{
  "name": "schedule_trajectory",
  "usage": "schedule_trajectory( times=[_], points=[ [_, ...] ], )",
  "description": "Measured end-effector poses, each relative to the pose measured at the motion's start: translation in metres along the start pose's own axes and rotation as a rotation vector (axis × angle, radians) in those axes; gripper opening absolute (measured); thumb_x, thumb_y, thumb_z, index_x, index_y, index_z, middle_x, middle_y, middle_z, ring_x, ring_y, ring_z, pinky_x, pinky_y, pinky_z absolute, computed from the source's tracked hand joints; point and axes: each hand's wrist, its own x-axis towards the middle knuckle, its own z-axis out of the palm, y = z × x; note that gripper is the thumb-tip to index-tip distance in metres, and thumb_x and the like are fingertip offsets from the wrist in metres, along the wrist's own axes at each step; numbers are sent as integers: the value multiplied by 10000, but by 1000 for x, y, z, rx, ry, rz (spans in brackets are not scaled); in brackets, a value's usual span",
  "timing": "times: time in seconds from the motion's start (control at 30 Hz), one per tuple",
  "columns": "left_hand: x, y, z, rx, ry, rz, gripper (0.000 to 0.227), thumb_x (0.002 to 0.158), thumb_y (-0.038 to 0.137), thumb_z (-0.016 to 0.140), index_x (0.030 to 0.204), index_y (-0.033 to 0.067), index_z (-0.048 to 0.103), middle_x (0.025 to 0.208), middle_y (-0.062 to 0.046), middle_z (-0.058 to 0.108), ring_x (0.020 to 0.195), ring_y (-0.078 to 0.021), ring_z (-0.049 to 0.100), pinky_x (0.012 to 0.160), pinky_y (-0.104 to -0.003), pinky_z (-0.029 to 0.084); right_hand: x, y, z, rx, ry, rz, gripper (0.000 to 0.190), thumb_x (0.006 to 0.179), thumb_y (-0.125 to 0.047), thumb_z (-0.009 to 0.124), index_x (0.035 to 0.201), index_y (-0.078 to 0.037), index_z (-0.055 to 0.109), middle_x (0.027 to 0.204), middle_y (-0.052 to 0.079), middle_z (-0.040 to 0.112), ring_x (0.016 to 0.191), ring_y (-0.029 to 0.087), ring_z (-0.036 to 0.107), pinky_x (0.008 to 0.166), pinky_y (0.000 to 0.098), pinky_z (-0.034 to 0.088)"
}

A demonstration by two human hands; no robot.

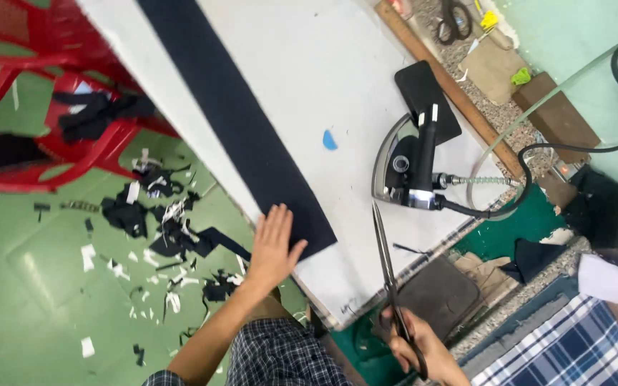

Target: The person cuts a long strip of black fabric using scissors, measures and marks it with a ruler and chalk, then irons the strip on a work table. The person handles the fabric, ruler, chalk, scissors, and iron throughout the process.

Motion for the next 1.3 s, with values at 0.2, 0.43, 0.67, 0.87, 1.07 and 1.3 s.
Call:
schedule_trajectory(
  times=[0.2, 0.43, 0.67, 0.87, 1.07, 1.3],
  points=[
    [-67, 65, 59, 123, 224, -11, 781, 1030, 550, 483, 1542, -34, 396, 1645, -206, 328, 1546, -359, 267, 1270, -540, 196, -58, 60, -57, 240, 97, 396, 537, 936, -136, 679, 1431, -52, 489, 696, 134, 431, 542, 281, 492, 549, 477, 491],
    [-79, 89, 93, -101, 347, -129, 750, 1051, 490, 396, 1554, -64, 345, 1643, -244, 314, 1549, -403, 248, 1270, -583, 157, -75, 71, -59, 144, 41, 438, 565, 913, -166, 718, 1413, -20, 500, 704, 135, 489, 512, 241, 523, 487, 362, 501],
    [-82, 87, 99, -71, 358, -109, 687, 1053, 392, 422, 1563, -61, 335, 1658, -230, 285, 1561, -394, 216, 1286, -548, 139, -69, 72, -56, 127, -54, 402, 396, 1001, -155, 613, 1358, -18, 511, 618, 121, 462, 493, 218, 451, 492, 378, 445],
    [-96, 105, 112, 102, 344, -140, 607, 1095, 368, 389, 1558, -24, 379, 1650, -179, 332, 1557, -331, 250, 1300, -499, 135, -43, 132, -113, 174, -299, 27, 473, 959, -186, 705, 1307, 56, 495, 585, 77, 471, 406, 150, 442, 373, 321, 428],
    [-150, 174, 132, 64, 280, -208, 661, 1089, 417, 372, 1585, -16, 307, 1675, -184, 258, 1569, -333, 194, 1295, -469, 117, -40, 133, -127, 243, -504, -108, 465, 990, -249, 691, 1309, 8, 472, 650, 36, 444, 403, 90, 343, 354, 277, 346],
    [-178, 223, 172, -11, 457, -284, 717, 998, 432, 579, 1550, 3, 421, 1654, -188, 338, 1545, -352, 272, 1245, -492, 241, -35, 139, -124, 121, -428, -117, 348, 1008, -269, 610, 1176, 12, 492, 553, 23, 397, 338, 113, 381, 316, 265, 384]
  ],
)
